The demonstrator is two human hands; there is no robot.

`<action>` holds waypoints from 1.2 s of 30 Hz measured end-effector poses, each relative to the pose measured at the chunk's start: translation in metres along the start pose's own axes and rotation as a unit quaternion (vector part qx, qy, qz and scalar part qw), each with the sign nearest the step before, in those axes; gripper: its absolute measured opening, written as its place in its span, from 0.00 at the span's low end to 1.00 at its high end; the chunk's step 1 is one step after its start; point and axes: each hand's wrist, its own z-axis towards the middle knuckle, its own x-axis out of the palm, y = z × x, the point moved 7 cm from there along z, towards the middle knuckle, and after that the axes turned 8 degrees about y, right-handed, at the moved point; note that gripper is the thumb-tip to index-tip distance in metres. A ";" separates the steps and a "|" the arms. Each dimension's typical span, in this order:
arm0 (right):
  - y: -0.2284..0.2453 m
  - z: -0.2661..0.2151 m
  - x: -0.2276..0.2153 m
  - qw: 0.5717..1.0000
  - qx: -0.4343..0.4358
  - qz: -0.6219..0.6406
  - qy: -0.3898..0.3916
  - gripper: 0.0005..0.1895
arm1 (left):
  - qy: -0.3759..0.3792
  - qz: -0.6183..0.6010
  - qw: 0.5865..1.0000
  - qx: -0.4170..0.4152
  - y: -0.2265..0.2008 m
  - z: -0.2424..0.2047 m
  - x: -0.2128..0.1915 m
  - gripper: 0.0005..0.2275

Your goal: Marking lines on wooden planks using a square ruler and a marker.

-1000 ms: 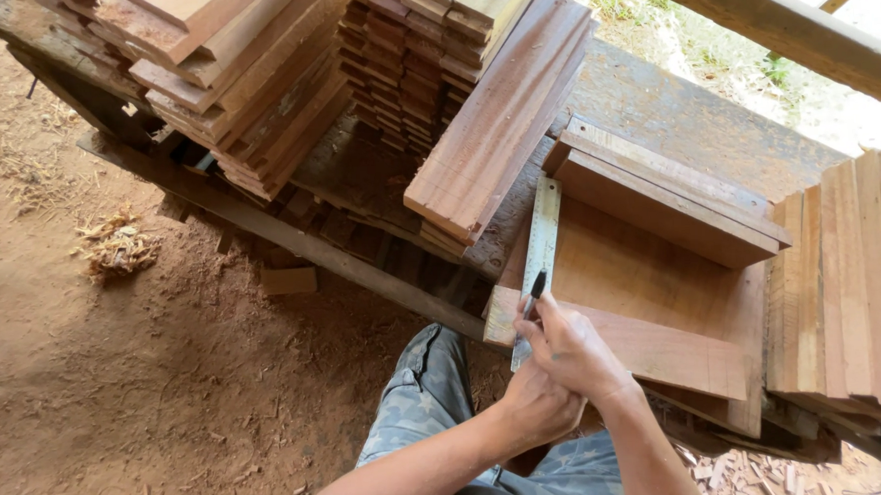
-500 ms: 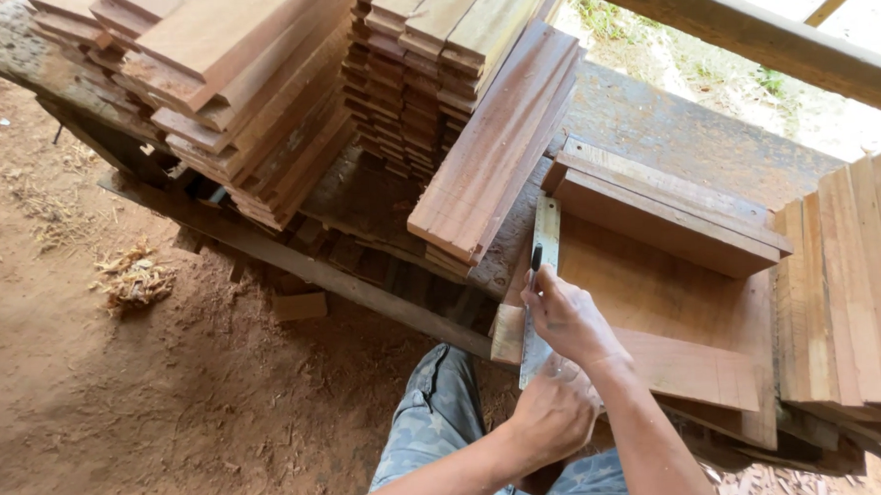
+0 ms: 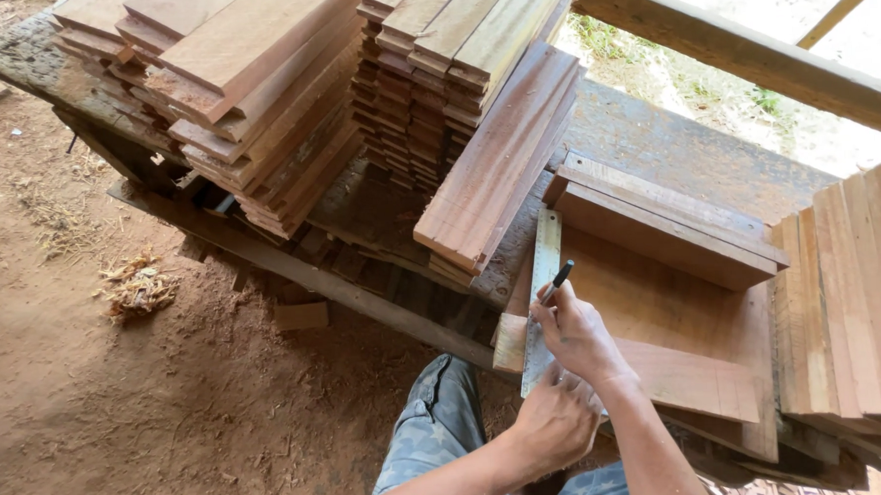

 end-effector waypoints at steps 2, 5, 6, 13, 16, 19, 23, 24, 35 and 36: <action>0.002 -0.001 0.001 1.000 -0.021 -0.009 -0.007 0.12 | 0.000 -0.008 1.000 0.002 0.001 -0.001 0.001 0.08; 0.006 -0.005 0.004 0.999 -0.033 -0.026 0.007 0.11 | 0.014 -0.003 1.000 0.009 0.004 -0.003 0.012 0.09; 0.006 -0.006 0.008 0.999 -0.025 -0.031 0.030 0.09 | 0.027 0.010 0.999 0.012 0.005 -0.005 0.018 0.08; 0.027 -0.051 0.021 0.984 0.047 -0.068 0.160 0.12 | -0.070 -0.064 0.995 -0.007 0.014 -0.013 0.036 0.07; 0.018 -0.068 0.014 0.969 0.095 -0.065 0.220 0.12 | -0.072 -0.051 0.996 -0.030 0.019 -0.008 0.036 0.05; 0.004 -0.094 -0.032 0.980 -0.164 0.110 0.001 0.04 | 0.036 0.065 0.995 -0.069 0.025 -0.006 0.053 0.10; -0.094 -0.138 -0.067 0.984 0.013 -0.057 -0.171 0.08 | 0.096 -0.002 0.994 -0.049 0.011 0.000 0.035 0.14; -0.106 -0.149 -0.073 0.973 0.028 -0.104 -0.205 0.12 | 0.103 -0.004 0.993 -0.051 0.011 0.000 0.036 0.15; -0.113 -0.174 -0.009 0.969 -0.063 -0.210 -0.113 0.26 | 0.058 0.008 0.997 -0.046 0.012 -0.012 0.017 0.18; -0.106 -0.173 -0.008 0.968 -0.059 -0.211 -0.121 0.26 | 0.049 0.009 0.998 -0.043 0.012 -0.013 0.013 0.18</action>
